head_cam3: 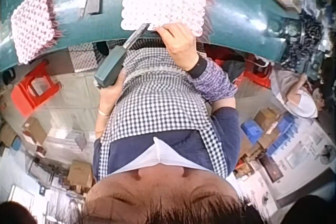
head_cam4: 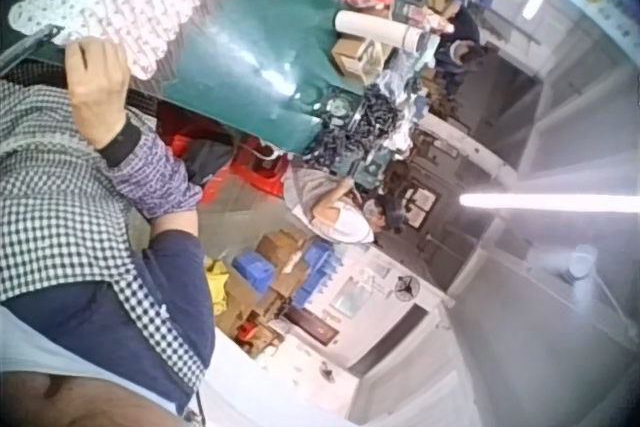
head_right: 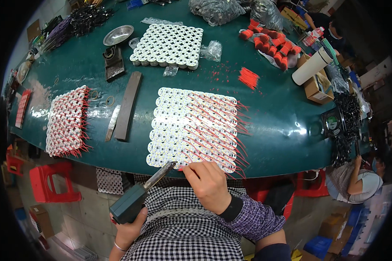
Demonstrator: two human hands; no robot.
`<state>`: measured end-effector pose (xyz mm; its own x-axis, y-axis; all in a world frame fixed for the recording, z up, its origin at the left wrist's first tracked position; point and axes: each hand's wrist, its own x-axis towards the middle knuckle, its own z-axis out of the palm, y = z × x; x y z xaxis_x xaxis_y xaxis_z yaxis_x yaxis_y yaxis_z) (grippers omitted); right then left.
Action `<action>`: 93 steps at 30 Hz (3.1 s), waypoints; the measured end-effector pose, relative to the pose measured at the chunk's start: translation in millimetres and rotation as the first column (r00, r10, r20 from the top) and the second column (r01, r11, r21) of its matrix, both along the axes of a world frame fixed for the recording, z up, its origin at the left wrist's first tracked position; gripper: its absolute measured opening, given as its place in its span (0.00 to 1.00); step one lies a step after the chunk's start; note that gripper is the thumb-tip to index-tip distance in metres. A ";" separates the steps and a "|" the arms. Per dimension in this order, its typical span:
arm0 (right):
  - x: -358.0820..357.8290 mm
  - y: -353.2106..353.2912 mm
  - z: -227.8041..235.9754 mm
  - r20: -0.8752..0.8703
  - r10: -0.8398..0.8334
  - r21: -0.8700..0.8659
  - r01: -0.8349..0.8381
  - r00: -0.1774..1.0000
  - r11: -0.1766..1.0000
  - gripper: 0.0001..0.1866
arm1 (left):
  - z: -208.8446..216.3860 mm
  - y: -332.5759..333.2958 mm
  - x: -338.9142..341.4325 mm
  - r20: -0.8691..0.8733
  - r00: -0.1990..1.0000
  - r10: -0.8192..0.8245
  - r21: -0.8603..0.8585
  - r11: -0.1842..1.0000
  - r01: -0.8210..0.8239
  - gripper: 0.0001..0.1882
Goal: The person solders red wires onto circular LED light modules on an assembly line using a soldering iron and solder wire.
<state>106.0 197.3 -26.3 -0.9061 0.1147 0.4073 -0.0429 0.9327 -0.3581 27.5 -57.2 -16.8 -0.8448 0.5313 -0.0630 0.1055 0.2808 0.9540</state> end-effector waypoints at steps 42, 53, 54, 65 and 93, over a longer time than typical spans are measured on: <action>-23.5 -10.0 -2.0 -0.050 0.002 -0.032 -0.004 0.999 0.999 0.14 | -2.1 -13.0 -3.6 -0.096 0.995 0.036 -0.044 0.998 -0.040 0.11; -26.5 -10.4 0.0 -0.027 -0.002 -0.004 0.002 1.000 1.000 0.13 | -1.4 -6.4 -11.1 -0.091 0.995 -0.026 -0.097 0.995 0.017 0.08; -26.9 -10.3 0.0 -0.026 -0.002 -0.005 0.001 1.000 1.000 0.13 | -1.2 -6.0 -11.6 -0.092 0.995 -0.031 -0.108 0.994 0.021 0.08; -26.5 -11.6 3.0 0.020 -0.018 0.028 0.017 1.000 0.999 0.13 | -13.7 -21.3 -4.3 -0.070 0.997 0.022 -0.086 0.996 -0.028 0.10; -26.2 -23.5 0.3 0.015 -0.010 -0.026 0.010 1.000 1.000 0.13 | 5.1 -14.4 -11.7 -0.178 0.984 -0.026 -0.103 0.995 0.008 0.09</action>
<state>79.8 173.8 -26.0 -0.9110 0.1341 0.3901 -0.0282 0.9232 -0.3832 15.8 -71.6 -11.7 -0.8383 0.5441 0.0344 0.2777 0.3719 0.8857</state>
